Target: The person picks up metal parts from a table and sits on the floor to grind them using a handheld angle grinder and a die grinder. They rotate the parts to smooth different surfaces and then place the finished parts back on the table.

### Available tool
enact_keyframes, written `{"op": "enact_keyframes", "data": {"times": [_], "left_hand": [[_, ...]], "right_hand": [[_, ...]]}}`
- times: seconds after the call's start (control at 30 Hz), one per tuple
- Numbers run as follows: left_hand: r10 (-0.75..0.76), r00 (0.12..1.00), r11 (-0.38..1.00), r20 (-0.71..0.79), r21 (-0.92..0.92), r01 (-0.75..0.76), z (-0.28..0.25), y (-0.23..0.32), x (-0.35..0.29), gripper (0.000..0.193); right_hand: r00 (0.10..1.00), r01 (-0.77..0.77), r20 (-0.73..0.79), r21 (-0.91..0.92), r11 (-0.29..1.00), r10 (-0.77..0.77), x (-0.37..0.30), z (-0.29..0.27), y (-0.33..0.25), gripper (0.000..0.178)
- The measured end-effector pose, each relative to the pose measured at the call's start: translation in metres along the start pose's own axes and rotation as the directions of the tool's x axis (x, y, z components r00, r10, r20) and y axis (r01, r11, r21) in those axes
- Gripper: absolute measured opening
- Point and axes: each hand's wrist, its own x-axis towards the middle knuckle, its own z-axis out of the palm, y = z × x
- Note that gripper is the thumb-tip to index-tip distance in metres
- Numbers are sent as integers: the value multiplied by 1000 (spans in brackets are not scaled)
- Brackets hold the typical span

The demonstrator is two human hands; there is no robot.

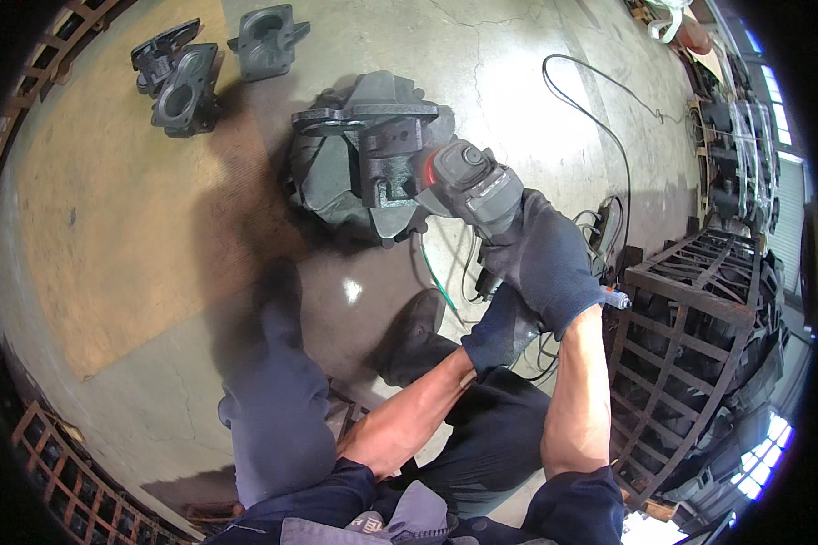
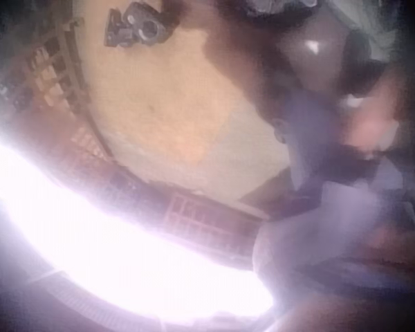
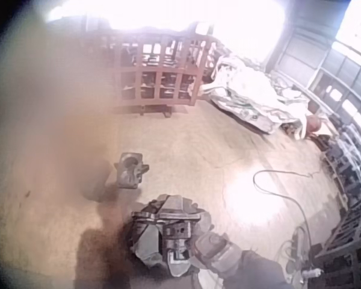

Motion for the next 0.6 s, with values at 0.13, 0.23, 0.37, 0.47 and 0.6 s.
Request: {"op": "enact_keyframes", "data": {"times": [0.13, 0.23, 0.37, 0.47, 0.6], "left_hand": [[-78, 997, 988, -2, -136, 77, -1, 2, -1, 50], [-52, 999, 993, -9, -102, 51, 4, 5, -2, 51], [-60, 998, 997, -36, -60, 57, 8, 10, -4, 52], [-97, 995, 989, -23, -116, 94, 3, 5, -2, 50], [-129, 991, 990, -43, -60, 126, 11, 17, -4, 48]], "right_hand": [[1000, -18, 13, -32, 999, 19, 1, -1, -2, 45], [999, -23, 23, -26, 999, 23, 1, -1, -2, 45], [999, -4, 40, -17, 1000, 4, -1, -3, -3, 46], [999, -46, 12, -47, 998, 47, 1, -1, -4, 46], [1000, -12, -9, -35, 999, 12, 0, 1, -1, 47]]}}
